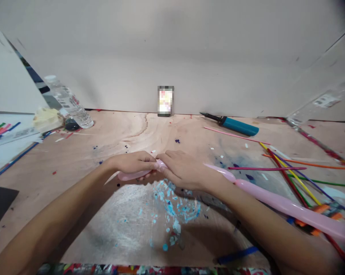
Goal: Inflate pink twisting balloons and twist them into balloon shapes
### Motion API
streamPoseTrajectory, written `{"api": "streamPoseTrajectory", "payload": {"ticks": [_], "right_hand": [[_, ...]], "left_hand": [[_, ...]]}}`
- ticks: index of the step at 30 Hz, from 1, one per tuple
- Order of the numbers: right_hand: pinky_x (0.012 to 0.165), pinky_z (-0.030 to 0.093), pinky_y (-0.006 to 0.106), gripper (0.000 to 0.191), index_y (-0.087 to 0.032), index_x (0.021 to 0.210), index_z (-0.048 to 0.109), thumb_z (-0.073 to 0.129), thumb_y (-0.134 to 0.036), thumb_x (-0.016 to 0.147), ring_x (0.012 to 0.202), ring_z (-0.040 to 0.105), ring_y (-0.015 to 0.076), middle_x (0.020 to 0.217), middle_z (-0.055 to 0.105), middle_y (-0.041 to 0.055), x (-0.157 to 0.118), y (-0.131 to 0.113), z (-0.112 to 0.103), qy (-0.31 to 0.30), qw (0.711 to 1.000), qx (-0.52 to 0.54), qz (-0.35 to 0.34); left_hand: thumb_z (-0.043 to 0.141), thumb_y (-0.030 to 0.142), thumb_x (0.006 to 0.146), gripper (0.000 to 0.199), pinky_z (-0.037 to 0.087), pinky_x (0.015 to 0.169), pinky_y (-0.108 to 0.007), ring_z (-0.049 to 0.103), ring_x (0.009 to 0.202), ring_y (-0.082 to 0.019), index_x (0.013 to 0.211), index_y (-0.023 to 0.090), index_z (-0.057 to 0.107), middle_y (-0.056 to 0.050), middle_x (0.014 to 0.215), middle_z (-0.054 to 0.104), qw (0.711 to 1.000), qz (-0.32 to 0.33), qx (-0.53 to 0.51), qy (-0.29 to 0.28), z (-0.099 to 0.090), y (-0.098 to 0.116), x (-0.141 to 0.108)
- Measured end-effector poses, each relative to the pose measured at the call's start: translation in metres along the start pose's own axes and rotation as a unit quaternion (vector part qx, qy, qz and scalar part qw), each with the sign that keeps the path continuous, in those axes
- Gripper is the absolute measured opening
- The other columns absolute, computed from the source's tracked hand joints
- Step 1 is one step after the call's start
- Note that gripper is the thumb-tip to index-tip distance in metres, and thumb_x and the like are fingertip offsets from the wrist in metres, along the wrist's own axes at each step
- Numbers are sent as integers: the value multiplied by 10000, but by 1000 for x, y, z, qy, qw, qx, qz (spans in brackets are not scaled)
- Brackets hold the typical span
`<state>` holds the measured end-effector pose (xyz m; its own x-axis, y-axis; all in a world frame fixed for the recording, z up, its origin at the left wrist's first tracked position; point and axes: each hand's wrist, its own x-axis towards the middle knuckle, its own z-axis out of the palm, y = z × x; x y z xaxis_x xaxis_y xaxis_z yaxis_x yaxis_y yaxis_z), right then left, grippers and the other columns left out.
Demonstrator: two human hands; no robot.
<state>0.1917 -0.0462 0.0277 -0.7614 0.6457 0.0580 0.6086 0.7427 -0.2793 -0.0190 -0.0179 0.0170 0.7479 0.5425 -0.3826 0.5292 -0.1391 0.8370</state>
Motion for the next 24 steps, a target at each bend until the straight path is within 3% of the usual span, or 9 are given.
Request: {"api": "streamPoseTrajectory", "payload": {"ticks": [4, 8, 11, 14, 19, 24], "right_hand": [[837, 364, 368, 340, -133, 1168, 522, 475, -356, 915, 949, 507, 252, 1042, 569, 129, 1, -2, 4, 68, 993, -93, -6], [818, 350, 367, 360, -164, 1110, 560, 594, -403, 844, 952, 496, 270, 1032, 564, 125, 1, 5, 4, 98, 985, -141, 22], [728, 357, 326, 414, -186, 1105, 565, 552, -512, 849, 890, 542, 250, 999, 610, 104, -3, 16, 0, 49, 993, -92, 51], [638, 334, 288, 384, -202, 1094, 560, 487, -511, 878, 812, 582, 217, 950, 653, 73, -3, 26, -3, 1, 996, -48, 81], [626, 312, 294, 369, -176, 1077, 542, 565, -446, 828, 862, 596, 250, 998, 654, 102, 2, 29, -1, 43, 985, -133, 100], [580, 294, 283, 439, -212, 1036, 579, 383, -579, 899, 752, 597, 213, 917, 677, 76, -3, 28, -5, 1, 989, -64, 134]], "left_hand": [[391, 541, 883, 433, 440, 553, -254, 562, 559, -136, 797, 158, 575, -17, 666, 592, 999, -28, -39, 11, 2, -1, 2], [391, 508, 885, 416, 427, 637, -274, 573, 683, -167, 864, 156, 611, -37, 773, 627, 991, 21, 95, 97, -1, 2, 4], [491, 478, 832, 380, 422, 724, -283, 581, 833, -196, 1005, 171, 631, -53, 953, 656, 968, 48, 178, 168, -5, 4, 2], [548, 463, 791, 425, 428, 779, -288, 586, 923, -207, 1118, 197, 601, -53, 1073, 650, 963, 55, 166, 204, -7, 3, 1], [436, 494, 851, 416, 431, 654, -284, 599, 715, -184, 991, 160, 642, -48, 831, 667, 976, 9, 145, 163, -7, -2, 4], [618, 394, 716, 464, 448, 818, -306, 598, 974, -222, 1142, 209, 605, -47, 1119, 646, 952, 45, 159, 256, -15, -6, 3]]}}
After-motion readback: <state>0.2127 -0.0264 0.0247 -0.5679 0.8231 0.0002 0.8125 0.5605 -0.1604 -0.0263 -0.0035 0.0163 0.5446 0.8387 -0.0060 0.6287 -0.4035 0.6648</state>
